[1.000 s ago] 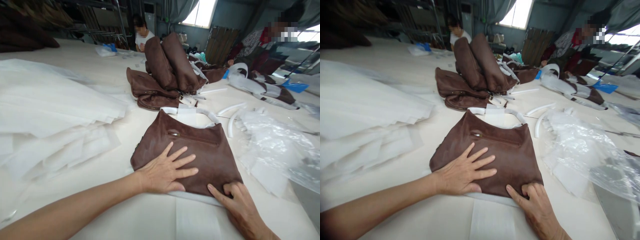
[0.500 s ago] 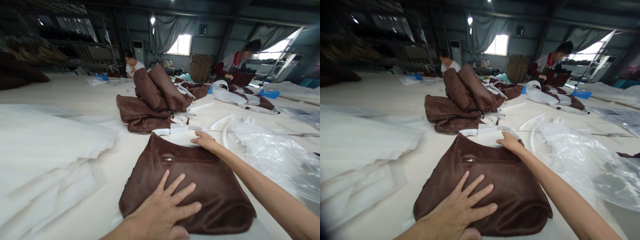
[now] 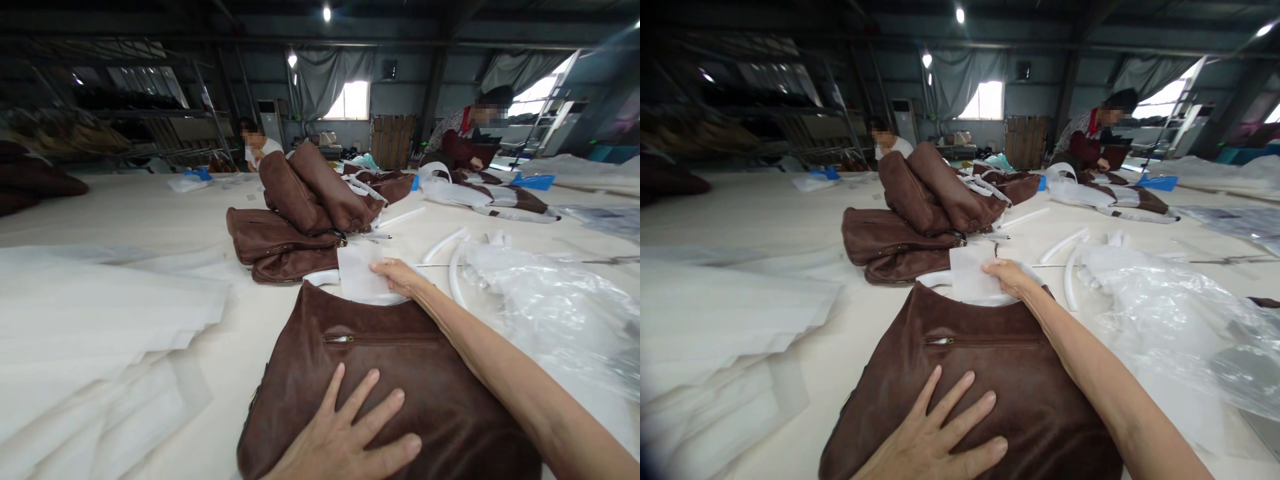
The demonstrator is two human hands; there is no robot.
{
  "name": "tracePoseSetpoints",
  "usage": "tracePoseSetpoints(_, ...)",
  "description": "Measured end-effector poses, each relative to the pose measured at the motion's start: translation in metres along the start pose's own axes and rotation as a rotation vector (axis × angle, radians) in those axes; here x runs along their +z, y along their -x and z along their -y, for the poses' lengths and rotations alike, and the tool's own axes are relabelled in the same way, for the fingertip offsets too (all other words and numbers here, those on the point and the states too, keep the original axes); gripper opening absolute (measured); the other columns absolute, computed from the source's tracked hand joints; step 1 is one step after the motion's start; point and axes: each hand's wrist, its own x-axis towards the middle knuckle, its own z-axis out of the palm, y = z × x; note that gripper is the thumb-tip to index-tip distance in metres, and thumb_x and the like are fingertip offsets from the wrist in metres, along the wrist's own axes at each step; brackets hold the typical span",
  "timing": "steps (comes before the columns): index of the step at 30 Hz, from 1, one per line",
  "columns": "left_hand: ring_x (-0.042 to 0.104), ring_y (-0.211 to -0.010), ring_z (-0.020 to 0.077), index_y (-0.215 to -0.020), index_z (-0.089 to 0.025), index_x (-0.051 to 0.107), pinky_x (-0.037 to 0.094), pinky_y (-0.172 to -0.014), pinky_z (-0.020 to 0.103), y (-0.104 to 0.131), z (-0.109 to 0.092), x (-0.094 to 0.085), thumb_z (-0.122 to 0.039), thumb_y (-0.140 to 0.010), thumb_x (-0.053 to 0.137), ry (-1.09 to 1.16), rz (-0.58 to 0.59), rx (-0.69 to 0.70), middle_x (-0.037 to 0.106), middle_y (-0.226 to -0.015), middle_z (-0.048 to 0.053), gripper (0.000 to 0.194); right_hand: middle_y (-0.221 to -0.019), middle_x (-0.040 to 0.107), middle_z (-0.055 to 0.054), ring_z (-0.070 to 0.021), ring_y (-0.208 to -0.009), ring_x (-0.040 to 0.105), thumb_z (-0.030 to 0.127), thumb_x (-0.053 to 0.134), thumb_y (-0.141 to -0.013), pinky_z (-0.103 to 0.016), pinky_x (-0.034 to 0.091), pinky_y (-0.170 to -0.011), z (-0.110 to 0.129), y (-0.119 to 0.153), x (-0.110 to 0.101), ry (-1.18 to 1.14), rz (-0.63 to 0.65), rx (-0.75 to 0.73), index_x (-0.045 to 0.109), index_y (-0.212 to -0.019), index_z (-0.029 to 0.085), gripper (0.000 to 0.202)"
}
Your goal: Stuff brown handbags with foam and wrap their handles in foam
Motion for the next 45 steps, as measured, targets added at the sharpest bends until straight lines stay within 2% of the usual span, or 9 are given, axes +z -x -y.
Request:
tracePoseSetpoints(5,0.029,-0.145,0.042,-0.153,-0.039,0.025,0.026,-0.112,0.071,-0.003,-0.001,-0.017,-0.066,-0.08,0.065,0.2,0.133,-0.056,0.022,-0.163,0.003,0.088,-0.107,0.075,-0.009,-0.027,-0.105,0.068,0.059,0.07,-0.08,-0.044,0.049,-0.1,0.024,0.052,-0.016,0.046,0.211,-0.027,0.076,-0.102,0.017,0.047)
tracePoseSetpoints(12,0.022,-0.148,0.0387,-0.152,-0.041,0.027,0.016,-0.115,0.072,-0.006,-0.003,-0.027,-0.061,-0.083,0.065,0.334,0.176,-0.133,0.021,-0.164,0.0,0.082,-0.148,0.05,-0.008,-0.0226,-0.142,0.039,0.03,0.042,-0.103,-0.051,0.026,-0.12,0.013,0.132,-0.026,0.628,0.501,-0.511,0.054,-0.141,0.029,0.039)
tracePoseSetpoints(16,0.024,-0.148,0.0376,-0.154,-0.032,0.024,0.019,-0.114,0.071,-0.005,-0.007,-0.021,-0.059,-0.085,0.064,0.294,0.108,-0.166,0.026,-0.162,0.011,0.085,-0.153,0.044,-0.009,-0.0222,-0.143,0.037,0.017,0.046,-0.101,-0.053,0.028,-0.118,-0.003,0.143,-0.022,0.823,0.488,-0.681,0.045,-0.147,0.032,0.049)
tracePoseSetpoints(21,0.011,-0.15,0.0407,-0.156,-0.016,0.018,0.009,-0.113,0.074,-0.005,-0.014,-0.013,-0.042,-0.092,0.058,0.131,-0.086,-0.398,0.026,-0.16,0.022,0.079,-0.154,0.041,-0.008,-0.0225,-0.147,0.028,0.013,0.044,-0.1,-0.053,0.029,-0.117,-0.01,0.147,-0.02,0.904,0.514,-0.733,0.045,-0.146,0.033,0.05)
tracePoseSetpoints(27,0.008,-0.151,0.0387,-0.155,-0.024,0.025,0.009,-0.114,0.073,-0.019,-0.01,-0.021,-0.05,-0.096,0.047,0.219,0.12,-0.487,0.03,-0.161,0.01,0.068,-0.154,0.041,-0.008,-0.0242,-0.147,0.027,0.014,0.042,-0.1,-0.055,0.026,-0.118,-0.006,0.142,-0.02,0.902,0.566,-0.69,0.052,-0.141,0.028,0.045)
tracePoseSetpoints(30,0.012,-0.15,0.037,-0.153,-0.025,0.03,0.006,-0.115,0.072,-0.025,-0.007,-0.021,-0.051,-0.097,0.045,0.278,0.149,-0.495,0.033,-0.159,0.009,0.063,-0.152,0.044,-0.01,-0.0247,-0.144,0.036,0.015,0.042,-0.099,-0.054,0.029,-0.118,0.006,0.156,-0.021,0.875,0.486,-0.588,0.058,-0.137,0.025,0.042)
tracePoseSetpoints(35,0.014,-0.15,0.0366,-0.153,-0.024,0.032,0.004,-0.116,0.069,-0.029,-0.004,-0.016,-0.05,-0.098,0.044,0.337,0.14,-0.507,0.032,-0.16,0.01,0.061,-0.146,0.052,-0.009,-0.0207,-0.134,0.05,0.007,0.038,-0.096,-0.041,0.043,-0.112,0.042,0.257,-0.027,0.769,0.194,-0.556,0.049,-0.144,0.024,0.053)
tracePoseSetpoints(40,0.012,-0.151,0.0348,-0.153,-0.025,0.03,0.005,-0.116,0.069,-0.03,0.0,-0.016,-0.052,-0.099,0.041,0.359,0.163,-0.503,0.031,-0.161,0.008,0.061,-0.159,0.033,-0.012,-0.0297,-0.148,0.027,0.011,0.049,-0.085,-0.053,0.026,-0.12,0.039,0.38,-0.023,1.047,0.562,-0.496,0.032,-0.154,0.015,0.072)
tracePoseSetpoints(45,0.009,-0.151,0.033,-0.154,-0.026,0.027,0.002,-0.116,0.068,-0.033,0.004,-0.019,-0.055,-0.099,0.037,0.413,0.216,-0.531,0.028,-0.162,0.007,0.063,-0.162,0.023,-0.013,-0.0332,-0.15,0.015,0.004,0.049,-0.08,-0.064,0.018,-0.118,0.001,0.41,0.009,1.133,0.57,-0.468,0.032,-0.154,0.021,0.078)
